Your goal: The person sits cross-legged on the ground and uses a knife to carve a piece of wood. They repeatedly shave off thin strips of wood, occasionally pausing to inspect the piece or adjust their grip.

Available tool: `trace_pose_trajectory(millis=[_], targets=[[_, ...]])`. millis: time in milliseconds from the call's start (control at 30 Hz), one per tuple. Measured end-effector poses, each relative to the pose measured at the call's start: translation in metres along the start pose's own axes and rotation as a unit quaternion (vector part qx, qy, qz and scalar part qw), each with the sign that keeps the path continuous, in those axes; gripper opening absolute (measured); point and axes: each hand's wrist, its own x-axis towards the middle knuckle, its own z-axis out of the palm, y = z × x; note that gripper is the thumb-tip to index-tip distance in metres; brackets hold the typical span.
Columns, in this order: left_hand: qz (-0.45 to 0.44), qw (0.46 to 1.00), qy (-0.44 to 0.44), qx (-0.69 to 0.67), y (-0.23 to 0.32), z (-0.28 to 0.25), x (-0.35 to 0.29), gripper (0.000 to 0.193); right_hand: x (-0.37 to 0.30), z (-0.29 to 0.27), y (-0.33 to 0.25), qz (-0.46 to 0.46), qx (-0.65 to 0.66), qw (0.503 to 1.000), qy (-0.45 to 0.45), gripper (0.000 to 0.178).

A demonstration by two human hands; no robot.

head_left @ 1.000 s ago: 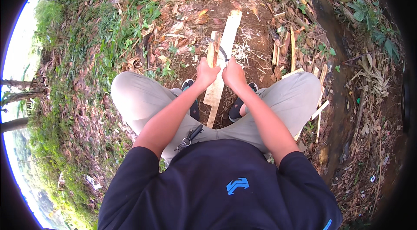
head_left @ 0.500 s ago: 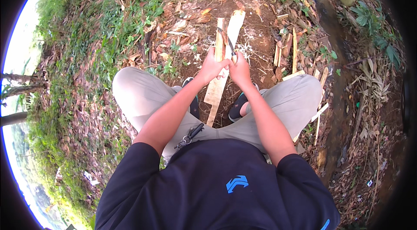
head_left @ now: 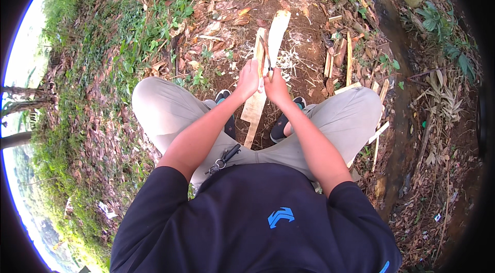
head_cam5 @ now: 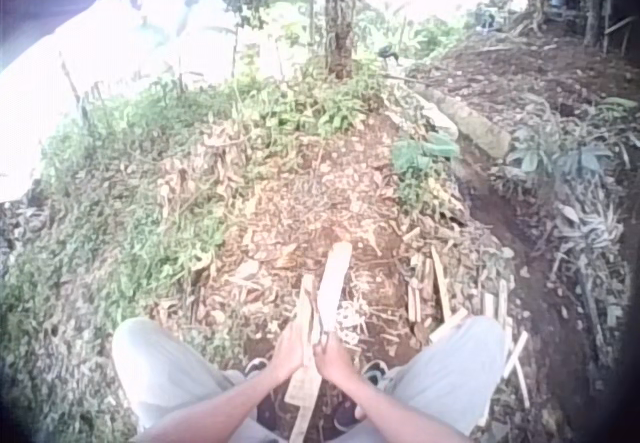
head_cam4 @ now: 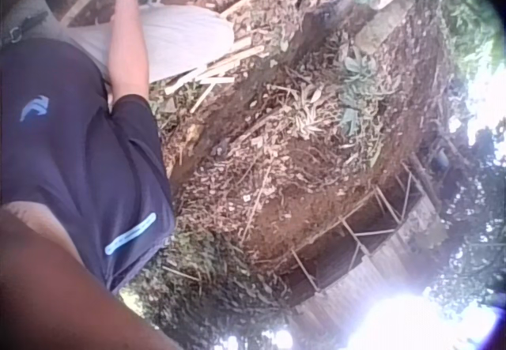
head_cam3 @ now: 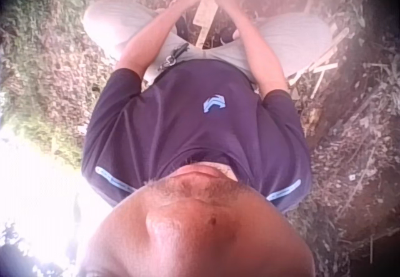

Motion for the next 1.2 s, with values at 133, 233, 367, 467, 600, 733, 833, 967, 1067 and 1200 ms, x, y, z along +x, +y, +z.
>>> trace_pose_trajectory(millis=[133, 233, 367, 467, 600, 733, 833, 967, 1067, 1200], targets=[[0.018, 0.994, 0.03, 0.099, 0.006, 0.001, -0.002, 0.047, 0.001, 0.0, 0.009, -0.012, -0.071, 0.997, -0.005, 0.03], [0.049, 0.981, 0.056, 0.181, 0.006, -0.002, -0.005, 0.046, -0.007, -0.002, -0.003, -0.004, -0.108, 0.994, -0.018, 0.03], [0.111, 0.969, 0.086, 0.205, 0.0, 0.001, -0.006, 0.044, -0.014, -0.002, -0.012, 0.011, -0.129, 0.992, -0.01, 0.028], [0.14, 0.96, 0.121, 0.209, -0.003, -0.001, -0.004, 0.044, -0.017, -0.008, -0.027, 0.016, -0.13, 0.991, -0.027, 0.03], [0.027, 0.995, 0.068, 0.073, 0.015, 0.002, -0.009, 0.044, -0.014, -0.013, -0.033, 0.026, -0.131, 0.99, -0.045, 0.032], [0.043, 0.987, 0.073, 0.135, 0.012, -0.001, -0.011, 0.045, -0.021, -0.019, -0.046, 0.052, -0.166, 0.982, -0.071, 0.036], [0.05, 0.987, 0.065, 0.139, -0.003, 0.0, -0.006, 0.043, -0.021, -0.025, -0.05, 0.065, -0.164, 0.98, -0.092, 0.038], [0.066, 0.985, 0.044, 0.154, -0.013, 0.006, 0.002, 0.04, -0.013, -0.03, -0.038, 0.046, -0.122, 0.988, -0.086, 0.033], [0.051, 0.996, 0.018, 0.073, -0.008, 0.014, -0.001, 0.036, -0.005, -0.039, -0.024, 0.103, 0.018, 0.986, -0.133, 0.029], [0.036, 0.997, 0.02, 0.068, -0.011, 0.007, 0.0, 0.037, -0.009, -0.057, -0.044, 0.179, 0.149, 0.954, -0.189, 0.021]])
